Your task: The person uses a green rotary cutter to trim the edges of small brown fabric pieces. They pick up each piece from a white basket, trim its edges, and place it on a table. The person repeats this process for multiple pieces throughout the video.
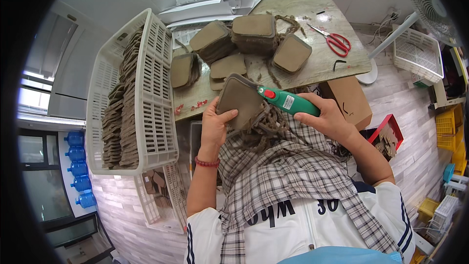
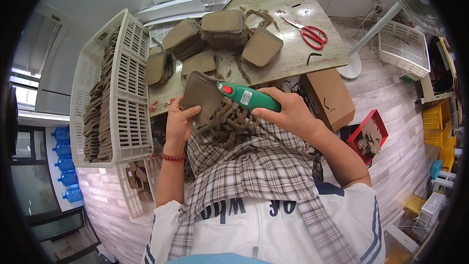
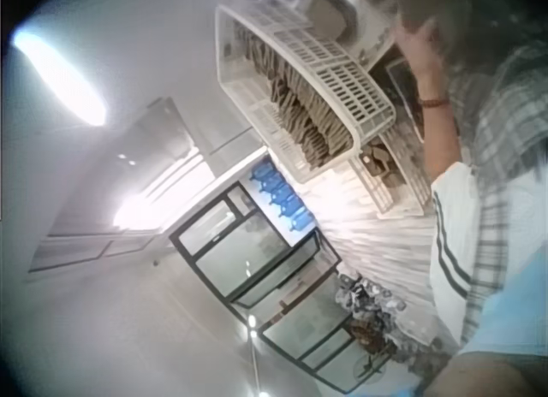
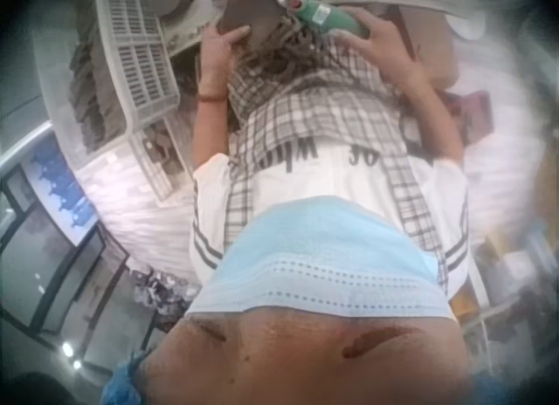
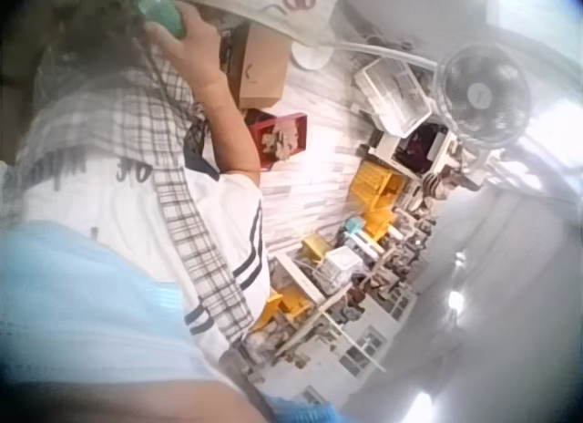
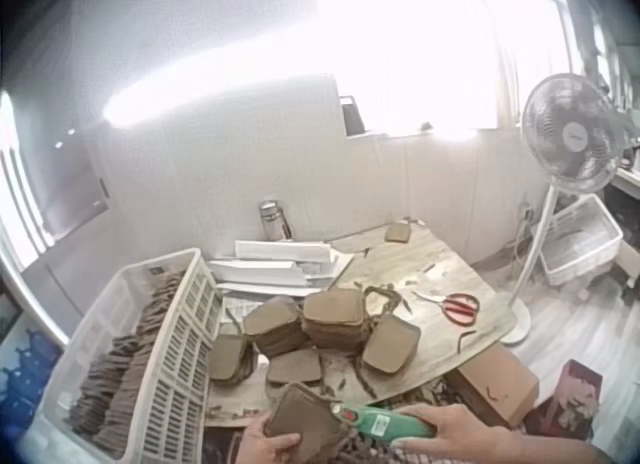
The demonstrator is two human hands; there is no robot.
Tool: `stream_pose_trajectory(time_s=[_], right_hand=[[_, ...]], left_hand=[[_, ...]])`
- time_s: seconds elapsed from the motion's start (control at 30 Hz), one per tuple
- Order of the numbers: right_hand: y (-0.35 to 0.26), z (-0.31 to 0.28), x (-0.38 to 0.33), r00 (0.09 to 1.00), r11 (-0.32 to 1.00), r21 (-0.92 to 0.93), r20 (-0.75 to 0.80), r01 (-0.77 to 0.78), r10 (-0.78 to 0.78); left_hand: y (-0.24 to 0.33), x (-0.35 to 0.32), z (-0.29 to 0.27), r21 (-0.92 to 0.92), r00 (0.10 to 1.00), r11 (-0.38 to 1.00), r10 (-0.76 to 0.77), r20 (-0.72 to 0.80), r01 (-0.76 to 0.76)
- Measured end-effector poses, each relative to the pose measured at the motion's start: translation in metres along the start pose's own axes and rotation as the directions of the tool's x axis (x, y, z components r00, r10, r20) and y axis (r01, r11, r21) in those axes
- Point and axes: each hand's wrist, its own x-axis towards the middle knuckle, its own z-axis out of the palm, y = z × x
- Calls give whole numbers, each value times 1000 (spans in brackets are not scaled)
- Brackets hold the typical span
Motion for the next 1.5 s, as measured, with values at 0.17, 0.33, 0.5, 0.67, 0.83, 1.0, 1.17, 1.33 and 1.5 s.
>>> stream_pose_trajectory(time_s=[0.17, 0.33, 0.5, 0.67, 0.83, 1.0, 1.17, 1.33, 1.5], right_hand=[[-6, 6, 3, 997, 996, 47, 38, -71, 70], [-10, 7, 8, 982, 970, 172, 107, -173, 157], [-10, -1, 11, 938, 910, 273, 240, -312, 250], [-5, -8, 7, 930, 904, 289, 285, -315, 233], [-1, -6, 3, 905, 905, 236, 330, -355, 269], [-1, -4, 3, 894, 906, 218, 357, -363, 272], [0, -3, 4, 919, 964, 92, 336, -250, 206], [1, 3, 5, 917, 963, 98, 345, -250, 202], [-1, 10, 7, 930, 963, 143, 326, -228, 172]], left_hand=[[-6, -8, 2, 2, 997, 997, -77, 22, 77], [-5, -12, 0, -8, 987, 989, -149, 61, 150], [3, -10, -17, 157, 967, 962, -238, 95, 222], [24, -9, -26, 230, 980, 955, -198, 12, 190], [17, -8, -35, 161, 997, 987, 6, -77, 7], [10, -9, -31, 144, 996, 989, -5, -92, 18], [9, -9, -24, 180, 997, 981, -59, -47, 67], [5, -10, -19, 210, 995, 973, -103, 13, 98], [4, -6, -19, 261, 980, 951, -187, 67, 164]])
